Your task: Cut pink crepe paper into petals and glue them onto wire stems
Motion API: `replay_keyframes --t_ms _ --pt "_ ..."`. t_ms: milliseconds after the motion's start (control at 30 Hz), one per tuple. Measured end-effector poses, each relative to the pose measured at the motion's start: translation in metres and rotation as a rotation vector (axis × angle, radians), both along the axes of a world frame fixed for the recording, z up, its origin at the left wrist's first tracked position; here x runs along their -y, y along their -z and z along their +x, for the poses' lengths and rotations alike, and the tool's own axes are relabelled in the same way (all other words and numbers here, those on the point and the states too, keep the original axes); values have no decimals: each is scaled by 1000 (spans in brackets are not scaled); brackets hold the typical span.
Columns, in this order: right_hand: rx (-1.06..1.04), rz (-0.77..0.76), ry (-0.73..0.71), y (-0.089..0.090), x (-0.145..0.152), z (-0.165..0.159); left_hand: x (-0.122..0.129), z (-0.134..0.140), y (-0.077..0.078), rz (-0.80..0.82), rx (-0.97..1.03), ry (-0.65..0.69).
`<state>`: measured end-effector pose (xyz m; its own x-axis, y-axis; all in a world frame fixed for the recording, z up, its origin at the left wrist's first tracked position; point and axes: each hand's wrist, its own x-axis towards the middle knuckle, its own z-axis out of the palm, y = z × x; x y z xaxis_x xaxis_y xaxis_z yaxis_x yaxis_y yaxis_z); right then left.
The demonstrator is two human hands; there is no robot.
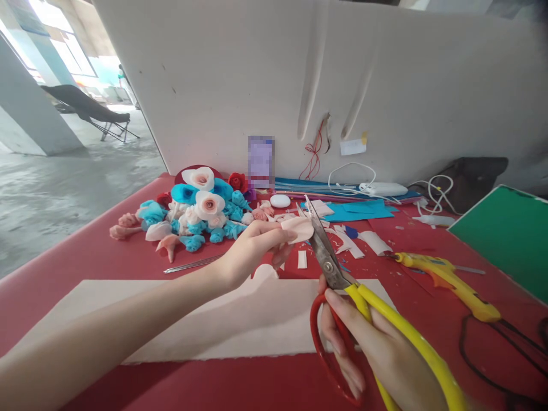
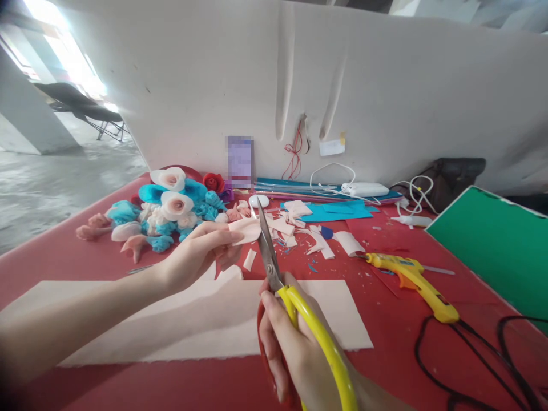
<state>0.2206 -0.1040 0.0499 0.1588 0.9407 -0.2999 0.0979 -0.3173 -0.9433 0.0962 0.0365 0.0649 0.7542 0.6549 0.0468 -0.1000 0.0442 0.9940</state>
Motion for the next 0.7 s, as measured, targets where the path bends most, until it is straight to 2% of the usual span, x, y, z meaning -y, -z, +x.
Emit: replay_keyframes --t_ms 200,433,600,700 --pt "-59 -41 11 0 1 -2 -1 -1 0 10 13 0" --pt "-29 -73 45 2 2 -3 -1 -1 0 25 22 -8" --pt "-116 -35 23 2 1 -2 -4 -1 2 40 28 -14" --pt "-204 25 -49 5 -2 0 -5 0 4 45 32 -18"
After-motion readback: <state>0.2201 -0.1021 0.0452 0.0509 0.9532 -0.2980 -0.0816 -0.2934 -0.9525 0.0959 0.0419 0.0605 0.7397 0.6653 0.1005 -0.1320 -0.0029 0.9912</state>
